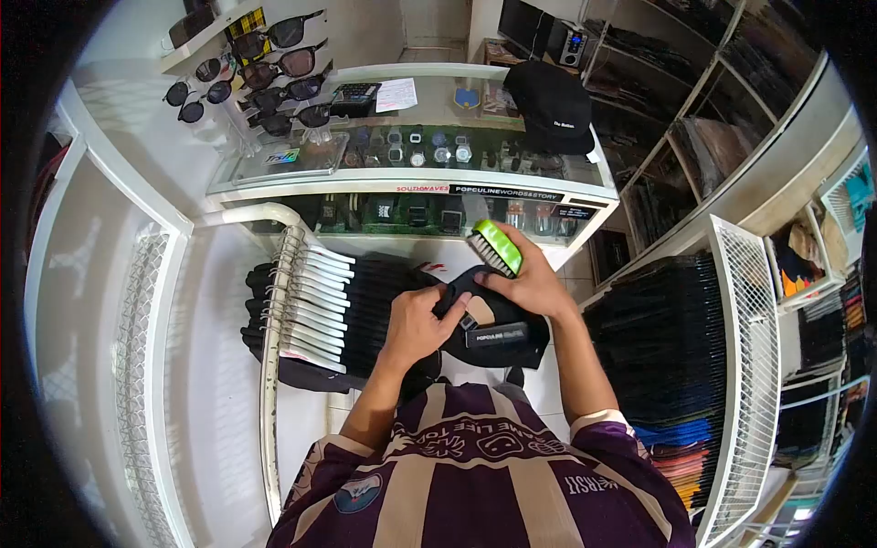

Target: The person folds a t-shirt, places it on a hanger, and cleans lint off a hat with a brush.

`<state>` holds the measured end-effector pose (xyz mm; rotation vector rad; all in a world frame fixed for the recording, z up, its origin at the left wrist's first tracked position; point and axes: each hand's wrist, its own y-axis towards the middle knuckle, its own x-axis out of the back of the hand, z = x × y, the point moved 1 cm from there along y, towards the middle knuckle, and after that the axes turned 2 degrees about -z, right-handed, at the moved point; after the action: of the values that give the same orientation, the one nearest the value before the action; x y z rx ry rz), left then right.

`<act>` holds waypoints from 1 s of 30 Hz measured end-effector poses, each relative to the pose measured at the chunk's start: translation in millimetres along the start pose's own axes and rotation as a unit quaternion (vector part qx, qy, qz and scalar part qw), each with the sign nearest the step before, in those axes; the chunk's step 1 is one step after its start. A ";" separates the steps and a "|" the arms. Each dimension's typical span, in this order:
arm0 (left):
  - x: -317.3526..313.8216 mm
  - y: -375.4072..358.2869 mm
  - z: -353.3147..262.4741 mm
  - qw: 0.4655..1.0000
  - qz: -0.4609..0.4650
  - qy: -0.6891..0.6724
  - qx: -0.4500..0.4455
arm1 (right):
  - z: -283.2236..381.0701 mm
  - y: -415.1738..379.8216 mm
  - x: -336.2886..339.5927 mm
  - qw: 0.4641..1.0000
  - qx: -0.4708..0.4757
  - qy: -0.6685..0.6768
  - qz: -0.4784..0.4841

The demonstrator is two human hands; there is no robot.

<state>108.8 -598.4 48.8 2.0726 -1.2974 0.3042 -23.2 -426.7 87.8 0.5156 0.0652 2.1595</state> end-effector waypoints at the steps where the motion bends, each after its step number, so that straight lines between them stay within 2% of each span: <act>1: -2.0 0.5 2.9 1.000 0.014 -0.007 0.017 | 4.0 -1.8 -3.1 0.998 0.030 -0.019 -0.048; 2: -2.4 0.8 4.2 1.000 0.012 -0.008 0.019 | 11.0 -7.2 -2.8 0.991 0.061 -0.066 -0.103; 3: -0.8 1.1 4.8 0.999 0.001 -0.038 0.039 | 13.3 -11.3 -0.5 0.991 0.061 -0.066 -0.099; 5: 2.0 1.8 6.8 0.996 -0.012 -0.065 0.060 | 15.6 -19.4 8.6 0.977 0.070 -0.061 -0.191; 6: 2.7 0.6 8.2 0.994 -0.010 -0.053 0.097 | 31.6 -24.8 6.1 0.974 0.057 -0.086 -0.203; 7: 3.7 -2.3 9.1 0.990 -0.005 -0.041 0.135 | 31.6 -30.0 -1.6 0.974 0.053 -0.084 -0.202; 9: 1.8 -1.2 4.9 0.990 -0.005 -0.042 0.134 | 33.8 -35.9 -12.9 0.962 0.091 -0.161 -0.203; 11: -2.3 -1.6 5.5 0.990 -0.005 -0.043 0.132 | 34.5 -37.9 -29.2 0.969 0.091 -0.150 -0.176; 13: -8.1 -3.1 8.1 0.994 -0.013 -0.075 0.077 | 28.8 -37.0 -42.8 0.982 0.068 -0.116 -0.134; 15: -6.5 -4.3 3.9 0.993 -0.010 -0.087 0.075 | 19.0 -34.6 -47.7 0.981 0.062 -0.121 -0.142; 18: -1.5 -4.1 -0.2 0.987 0.013 -0.127 0.101 | 7.9 -23.5 -38.0 0.942 0.071 -0.250 -0.211; 21: -2.0 -1.9 0.4 0.992 -0.025 -0.104 0.067 | 19.1 -25.1 -32.1 0.957 0.041 -0.194 -0.213; 23: -0.7 -3.1 -1.9 0.991 -0.047 -0.096 0.078 | 29.4 -30.8 -35.5 0.974 0.065 -0.162 -0.147; 25: 1.5 -6.1 4.3 0.991 -0.024 -0.102 0.087 | 22.5 -32.0 -46.2 0.982 0.074 -0.125 -0.118; 28: 1.6 -4.7 8.2 0.992 -0.014 -0.101 0.072 | 3.7 -20.1 -40.7 0.955 0.056 -0.223 -0.186; 30: 3.1 -7.2 8.1 0.994 -0.025 -0.090 0.055 | 1.4 -21.2 -37.1 0.957 0.026 -0.210 -0.199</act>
<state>115.4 -603.7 41.4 2.2652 -1.3584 0.1747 12.8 -443.3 71.7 0.9016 -0.0096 1.6252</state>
